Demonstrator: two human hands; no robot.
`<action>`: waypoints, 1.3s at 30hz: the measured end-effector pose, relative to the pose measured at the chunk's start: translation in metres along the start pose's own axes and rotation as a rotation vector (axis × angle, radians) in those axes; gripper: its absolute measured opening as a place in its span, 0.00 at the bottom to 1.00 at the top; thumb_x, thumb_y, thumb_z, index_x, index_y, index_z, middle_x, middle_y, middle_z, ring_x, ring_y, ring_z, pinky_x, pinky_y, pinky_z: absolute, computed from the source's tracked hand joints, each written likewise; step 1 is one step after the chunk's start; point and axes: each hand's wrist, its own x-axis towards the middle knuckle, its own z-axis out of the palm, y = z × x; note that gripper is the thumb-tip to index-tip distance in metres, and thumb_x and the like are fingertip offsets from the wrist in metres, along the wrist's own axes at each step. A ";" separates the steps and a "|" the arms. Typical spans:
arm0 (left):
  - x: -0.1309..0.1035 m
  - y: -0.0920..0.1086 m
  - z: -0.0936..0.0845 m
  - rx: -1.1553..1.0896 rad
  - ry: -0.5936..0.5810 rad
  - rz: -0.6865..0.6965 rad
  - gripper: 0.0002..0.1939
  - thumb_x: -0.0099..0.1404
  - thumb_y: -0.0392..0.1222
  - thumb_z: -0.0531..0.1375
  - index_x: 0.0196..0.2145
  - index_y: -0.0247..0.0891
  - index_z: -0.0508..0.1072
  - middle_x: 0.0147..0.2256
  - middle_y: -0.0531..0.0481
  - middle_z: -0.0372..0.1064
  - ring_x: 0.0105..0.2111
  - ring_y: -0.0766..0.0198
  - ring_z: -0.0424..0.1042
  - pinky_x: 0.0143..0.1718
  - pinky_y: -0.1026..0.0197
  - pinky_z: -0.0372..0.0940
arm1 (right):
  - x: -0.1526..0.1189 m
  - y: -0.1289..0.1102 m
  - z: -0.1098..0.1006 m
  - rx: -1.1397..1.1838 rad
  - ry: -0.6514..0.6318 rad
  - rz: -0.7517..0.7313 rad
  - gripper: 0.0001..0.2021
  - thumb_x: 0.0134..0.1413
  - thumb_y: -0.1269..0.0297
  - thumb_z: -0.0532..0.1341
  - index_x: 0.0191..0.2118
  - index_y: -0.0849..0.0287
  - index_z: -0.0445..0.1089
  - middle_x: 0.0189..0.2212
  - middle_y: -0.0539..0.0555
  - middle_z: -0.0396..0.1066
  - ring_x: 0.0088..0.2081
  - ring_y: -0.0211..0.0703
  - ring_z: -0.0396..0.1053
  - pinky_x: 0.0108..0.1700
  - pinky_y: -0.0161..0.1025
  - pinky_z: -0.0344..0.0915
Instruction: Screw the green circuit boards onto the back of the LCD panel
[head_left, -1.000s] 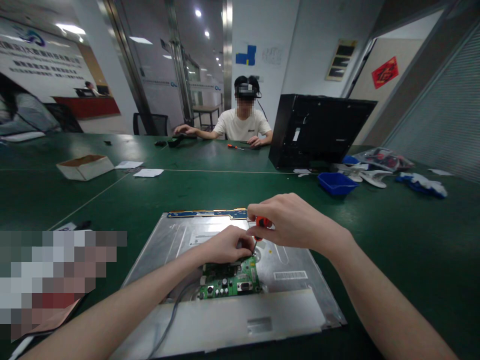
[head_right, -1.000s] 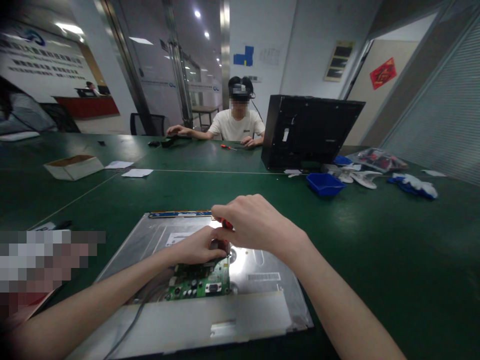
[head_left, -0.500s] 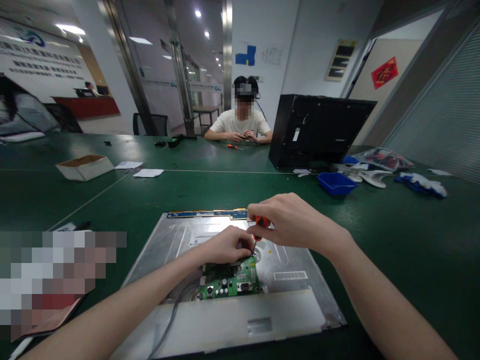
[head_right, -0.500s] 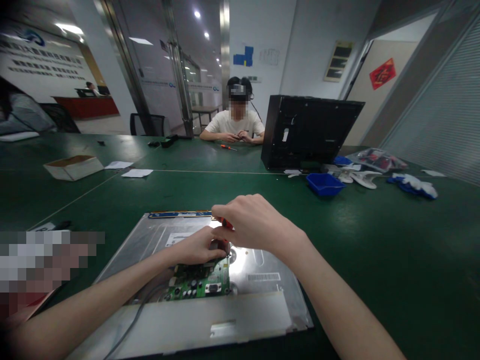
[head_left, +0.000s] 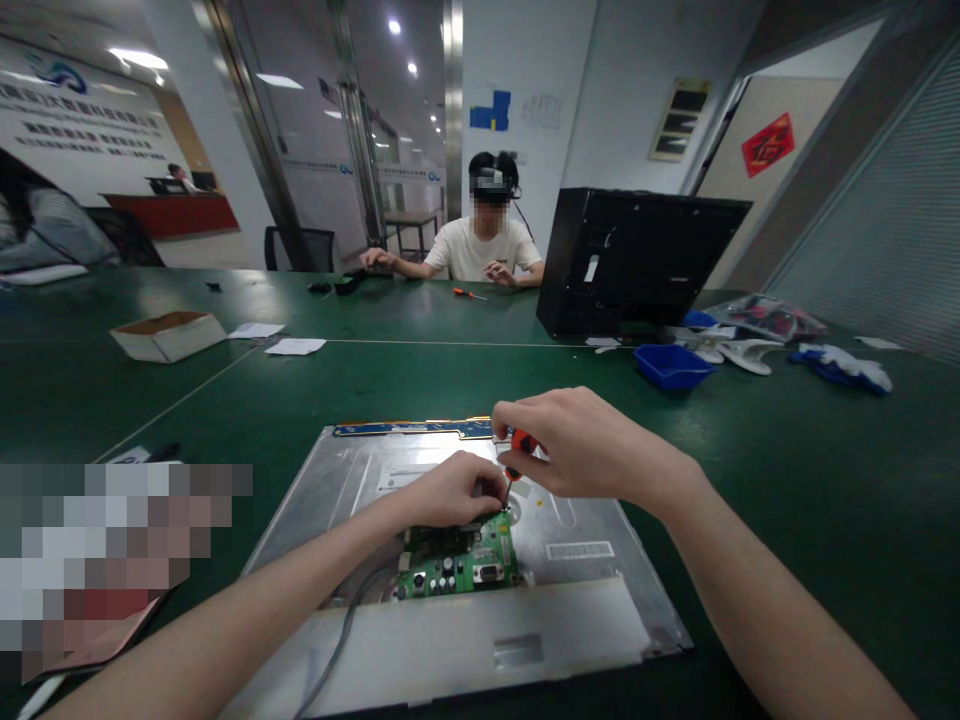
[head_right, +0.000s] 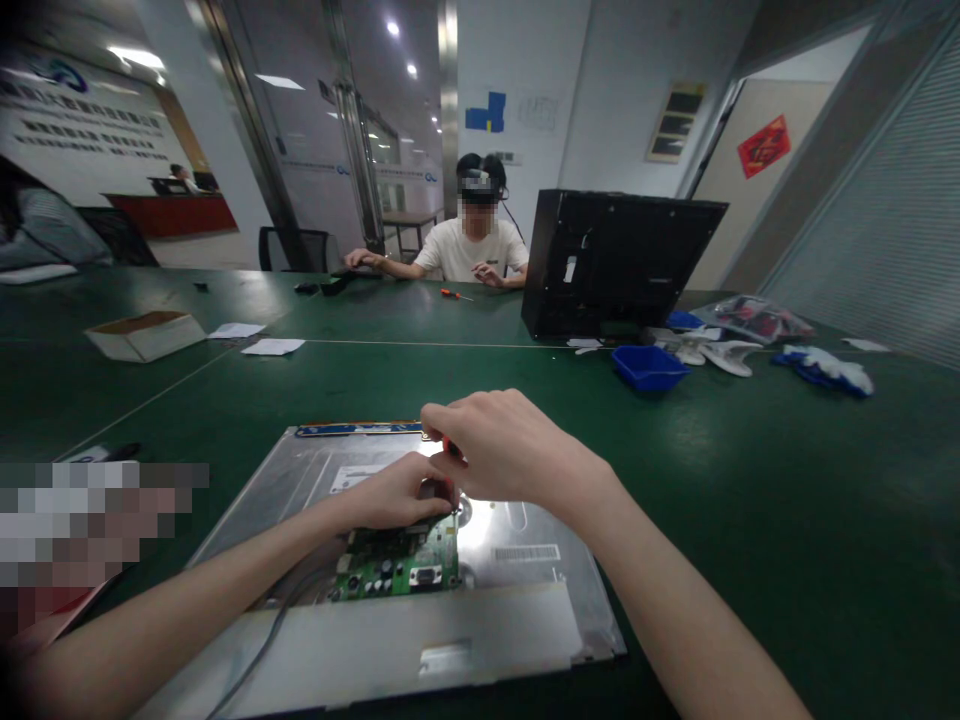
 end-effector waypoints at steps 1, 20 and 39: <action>0.000 0.000 0.000 -0.004 -0.004 0.001 0.06 0.56 0.29 0.60 0.31 0.33 0.76 0.29 0.50 0.74 0.29 0.64 0.70 0.33 0.65 0.63 | 0.001 0.000 0.001 -0.023 0.001 0.009 0.05 0.57 0.63 0.58 0.39 0.57 0.66 0.30 0.50 0.74 0.28 0.39 0.67 0.27 0.36 0.46; 0.001 0.000 -0.001 0.032 -0.002 0.007 0.05 0.56 0.30 0.60 0.30 0.34 0.76 0.29 0.51 0.73 0.30 0.64 0.70 0.33 0.65 0.62 | 0.001 0.003 0.004 -0.104 0.009 0.056 0.10 0.58 0.55 0.57 0.38 0.56 0.65 0.28 0.51 0.73 0.27 0.40 0.67 0.26 0.37 0.44; 0.000 -0.001 0.000 -0.009 0.013 0.003 0.06 0.55 0.29 0.60 0.31 0.34 0.75 0.29 0.51 0.74 0.30 0.63 0.71 0.33 0.65 0.63 | -0.001 0.001 0.002 -0.066 -0.006 0.017 0.08 0.59 0.57 0.57 0.39 0.56 0.64 0.29 0.50 0.73 0.28 0.40 0.67 0.26 0.37 0.46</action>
